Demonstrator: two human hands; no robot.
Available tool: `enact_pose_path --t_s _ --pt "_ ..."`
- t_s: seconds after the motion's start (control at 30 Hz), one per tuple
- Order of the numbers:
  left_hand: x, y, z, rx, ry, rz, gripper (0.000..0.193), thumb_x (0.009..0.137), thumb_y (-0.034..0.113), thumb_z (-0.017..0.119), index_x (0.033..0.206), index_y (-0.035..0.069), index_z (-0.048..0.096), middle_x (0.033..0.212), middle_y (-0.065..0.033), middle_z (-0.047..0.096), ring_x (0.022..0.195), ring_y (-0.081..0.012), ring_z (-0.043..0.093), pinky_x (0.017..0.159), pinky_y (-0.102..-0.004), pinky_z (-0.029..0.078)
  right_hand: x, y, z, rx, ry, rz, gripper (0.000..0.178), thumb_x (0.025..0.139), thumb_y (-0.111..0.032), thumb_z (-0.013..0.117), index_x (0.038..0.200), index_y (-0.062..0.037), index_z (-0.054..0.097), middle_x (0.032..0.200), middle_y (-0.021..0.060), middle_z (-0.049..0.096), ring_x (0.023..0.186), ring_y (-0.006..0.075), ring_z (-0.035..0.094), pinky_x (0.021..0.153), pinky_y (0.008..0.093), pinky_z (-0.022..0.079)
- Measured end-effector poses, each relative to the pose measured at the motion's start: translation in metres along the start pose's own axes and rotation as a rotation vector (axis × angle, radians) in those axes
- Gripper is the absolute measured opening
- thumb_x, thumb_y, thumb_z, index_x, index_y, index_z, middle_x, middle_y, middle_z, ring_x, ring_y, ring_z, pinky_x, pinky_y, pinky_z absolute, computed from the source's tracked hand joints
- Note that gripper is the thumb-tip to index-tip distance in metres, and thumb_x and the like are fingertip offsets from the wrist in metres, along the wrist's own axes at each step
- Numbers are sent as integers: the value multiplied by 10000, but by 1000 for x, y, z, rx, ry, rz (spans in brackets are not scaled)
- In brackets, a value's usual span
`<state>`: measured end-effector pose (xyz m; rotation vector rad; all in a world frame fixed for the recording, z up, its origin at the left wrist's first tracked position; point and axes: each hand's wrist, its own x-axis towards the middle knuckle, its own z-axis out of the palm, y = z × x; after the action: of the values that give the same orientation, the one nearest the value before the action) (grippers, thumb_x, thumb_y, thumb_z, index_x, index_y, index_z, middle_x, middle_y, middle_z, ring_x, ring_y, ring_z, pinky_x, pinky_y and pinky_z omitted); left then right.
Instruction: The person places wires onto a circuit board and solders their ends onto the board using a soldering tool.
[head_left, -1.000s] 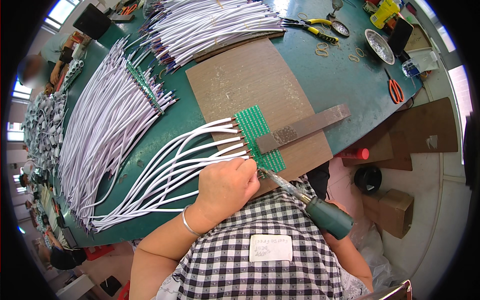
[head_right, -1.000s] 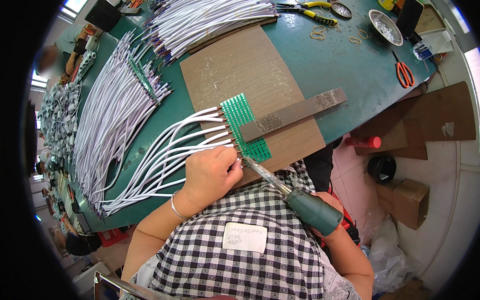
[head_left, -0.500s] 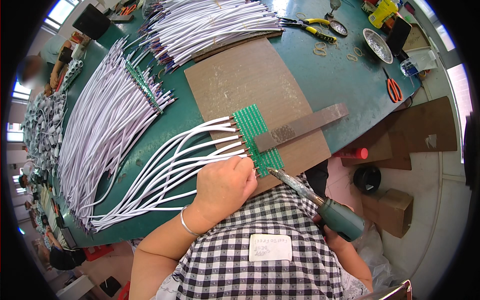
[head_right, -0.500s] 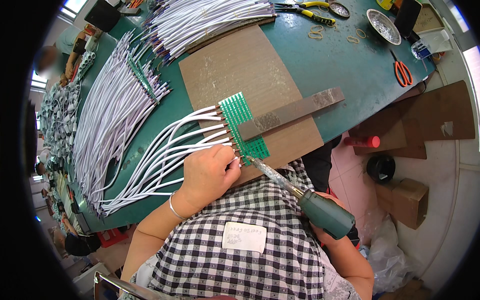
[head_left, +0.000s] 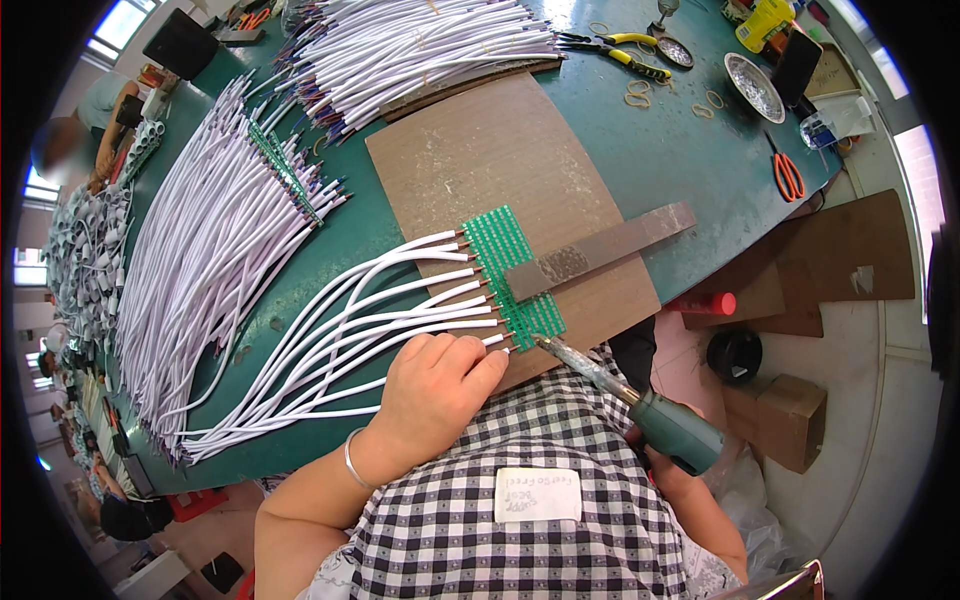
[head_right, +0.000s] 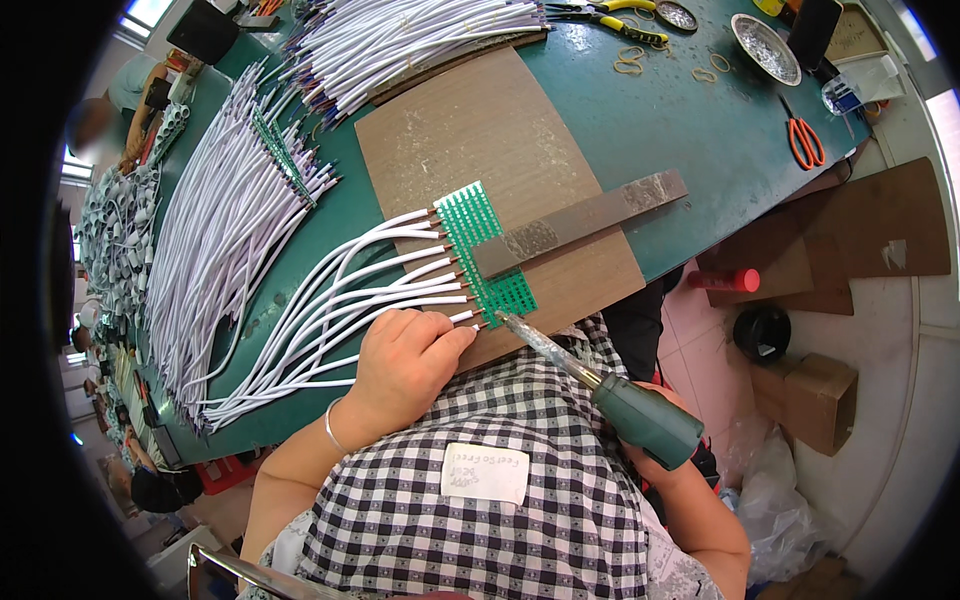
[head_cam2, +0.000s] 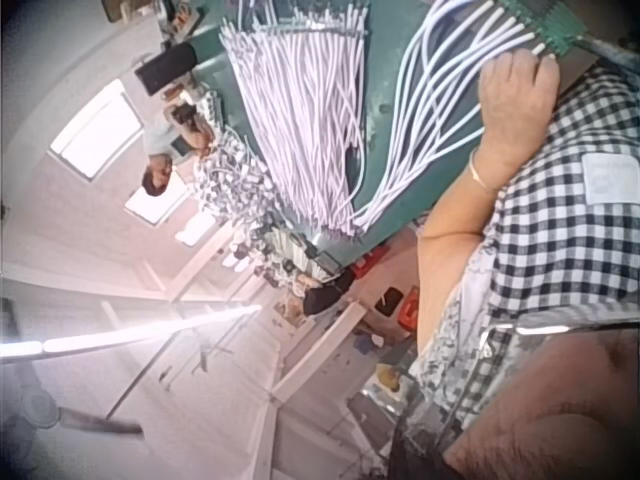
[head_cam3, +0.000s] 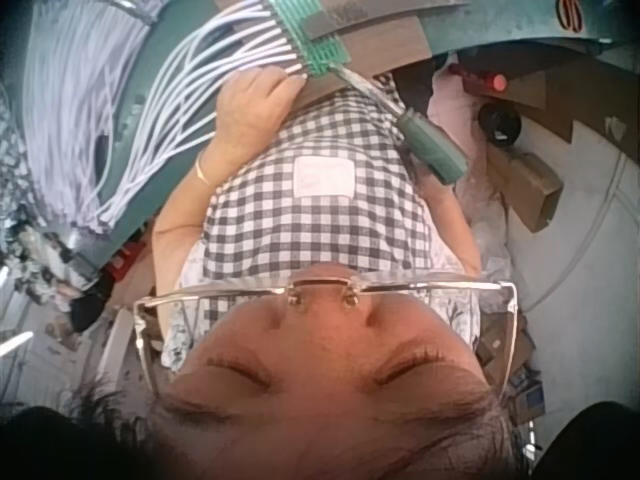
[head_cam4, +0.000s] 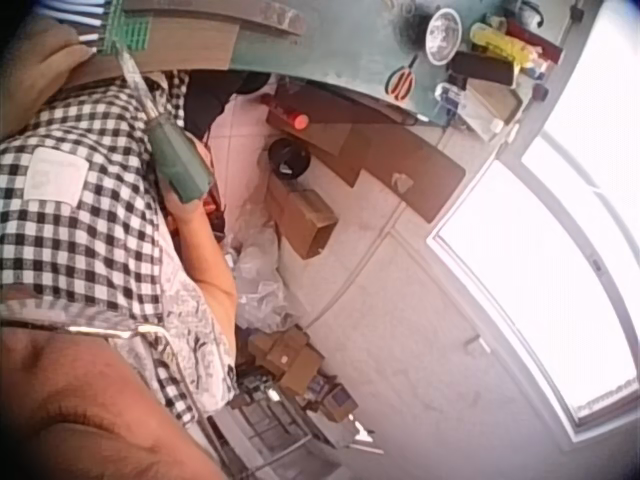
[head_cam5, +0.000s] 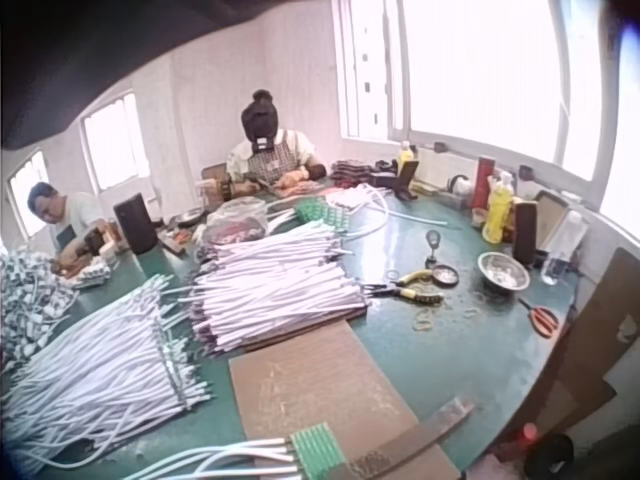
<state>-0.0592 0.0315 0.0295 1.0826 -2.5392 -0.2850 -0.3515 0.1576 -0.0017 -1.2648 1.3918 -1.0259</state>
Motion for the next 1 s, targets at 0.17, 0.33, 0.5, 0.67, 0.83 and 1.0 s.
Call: enact_pose_path --t_s 0.17,0.33,0.5,0.67,0.83,1.0 --pt "2 1 1 -70 -36 -25 283 657 47 677 939 68 668 804 -39 566 692 -218 549 618 -344 438 3 5 -2 -80 -71 -67 279 770 -164 668 995 0 647 966 139 657 881 291 636 807 370 501" --pt "5 0 0 -108 -18 -18 323 622 21 697 942 53 669 805 -59 550 710 -231 551 628 -349 449 4 10 -3 -337 -100 -261 291 751 -176 679 986 -7 649 972 141 658 902 294 632 821 383 498" --pt "7 1 0 -143 -10 -24 322 619 5 699 937 41 666 808 -69 545 734 -240 553 648 -350 459 3 16 -3 -314 -39 -232 331 735 -203 692 999 -8 645 961 141 655 875 296 635 813 381 502" --pt "10 2 0 -161 -26 -36 307 628 -1 694 932 24 659 817 -78 546 752 -248 561 672 -353 471 7 13 -9 -334 -125 -252 391 729 -239 704 1023 6 627 956 138 652 867 288 639 799 366 507" --pt "11 1 -2 -161 -14 -27 304 632 1 695 932 19 656 826 -83 548 767 -253 562 683 -353 474 11 10 0 -291 -73 -208 362 746 -255 702 992 2 636 944 123 657 848 284 643 767 352 513" --pt "12 2 -3 -152 -29 -28 302 634 4 695 933 18 655 828 -84 549 775 -254 561 693 -354 476 18 7 1 -389 -13 -360 216 697 -142 696 867 -11 674 833 123 651 722 272 633 670 338 498"
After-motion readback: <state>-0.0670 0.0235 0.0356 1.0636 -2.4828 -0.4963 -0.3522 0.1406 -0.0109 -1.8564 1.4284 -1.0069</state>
